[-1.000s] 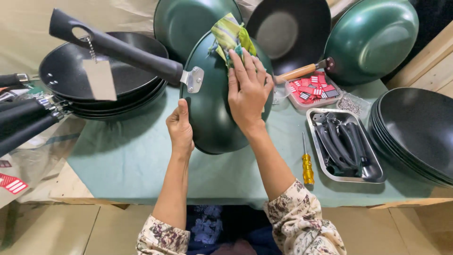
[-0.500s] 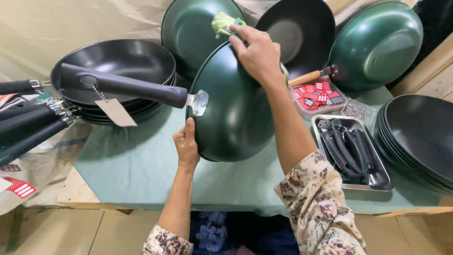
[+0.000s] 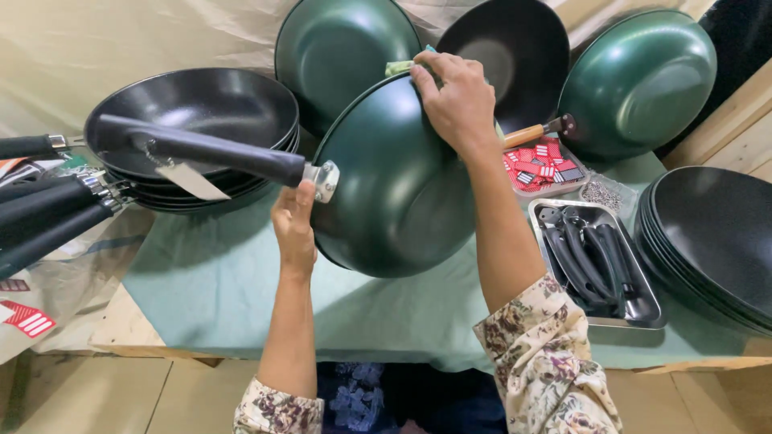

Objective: Cleaning woks with a cloth and then attaching a handle to one using a screwdriver

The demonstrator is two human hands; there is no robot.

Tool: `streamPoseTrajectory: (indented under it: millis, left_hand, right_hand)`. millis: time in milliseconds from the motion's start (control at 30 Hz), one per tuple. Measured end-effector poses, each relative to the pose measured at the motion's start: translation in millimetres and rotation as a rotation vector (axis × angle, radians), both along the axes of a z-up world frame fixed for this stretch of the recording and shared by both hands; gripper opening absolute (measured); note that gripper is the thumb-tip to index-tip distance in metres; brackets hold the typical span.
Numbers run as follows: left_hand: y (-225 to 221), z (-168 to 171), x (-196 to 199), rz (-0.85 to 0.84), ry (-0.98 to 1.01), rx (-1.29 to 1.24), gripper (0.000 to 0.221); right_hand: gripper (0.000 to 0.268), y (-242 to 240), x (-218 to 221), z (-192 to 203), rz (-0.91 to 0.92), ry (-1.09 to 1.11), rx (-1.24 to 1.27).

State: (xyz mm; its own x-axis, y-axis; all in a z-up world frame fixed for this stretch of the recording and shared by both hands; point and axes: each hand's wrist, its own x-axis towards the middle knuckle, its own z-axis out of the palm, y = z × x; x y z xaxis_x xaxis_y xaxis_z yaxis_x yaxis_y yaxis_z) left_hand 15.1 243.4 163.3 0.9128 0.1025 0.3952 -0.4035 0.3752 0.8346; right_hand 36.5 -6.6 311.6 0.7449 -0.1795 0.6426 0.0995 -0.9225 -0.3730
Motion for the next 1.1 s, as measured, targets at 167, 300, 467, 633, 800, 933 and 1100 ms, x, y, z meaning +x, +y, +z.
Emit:
streamPoseTrajectory:
  millis: [167, 300, 467, 633, 800, 933, 1100]
  left_hand:
    - [6, 22, 22, -0.016, 0.361, -0.318, 0.027]
    - [11, 18, 25, -0.011, 0.401, -0.349, 0.031]
    - [-7, -31, 38, -0.023, 0.421, -0.453, 0.026]
    - [-29, -61, 35, -0.066, 0.418, -0.555, 0.027]
    - [-36, -92, 40, -0.063, 0.522, -0.676, 0.019]
    - [-42, -78, 20, -0.058, 0.586, -0.654, 0.023]
    - [-35, -111, 19, -0.071, 0.649, -0.71, 0.028]
  right_hand:
    - [0.032, 39, -20, -15, -0.093, -0.149, -0.165]
    - [0.031, 86, -47, -34, -0.102, -0.416, -0.446]
    - [0.023, 102, -48, -51, -0.015, -0.497, -0.495]
    - [0.029, 50, -26, -54, -0.096, -0.414, -0.426]
    - [0.031, -35, -11, -72, -0.111, -0.233, 0.152]
    - [0.031, -80, -2, -124, -0.049, -0.187, 0.413]
    - [0.033, -81, -5, -156, -0.149, -0.087, 0.565]
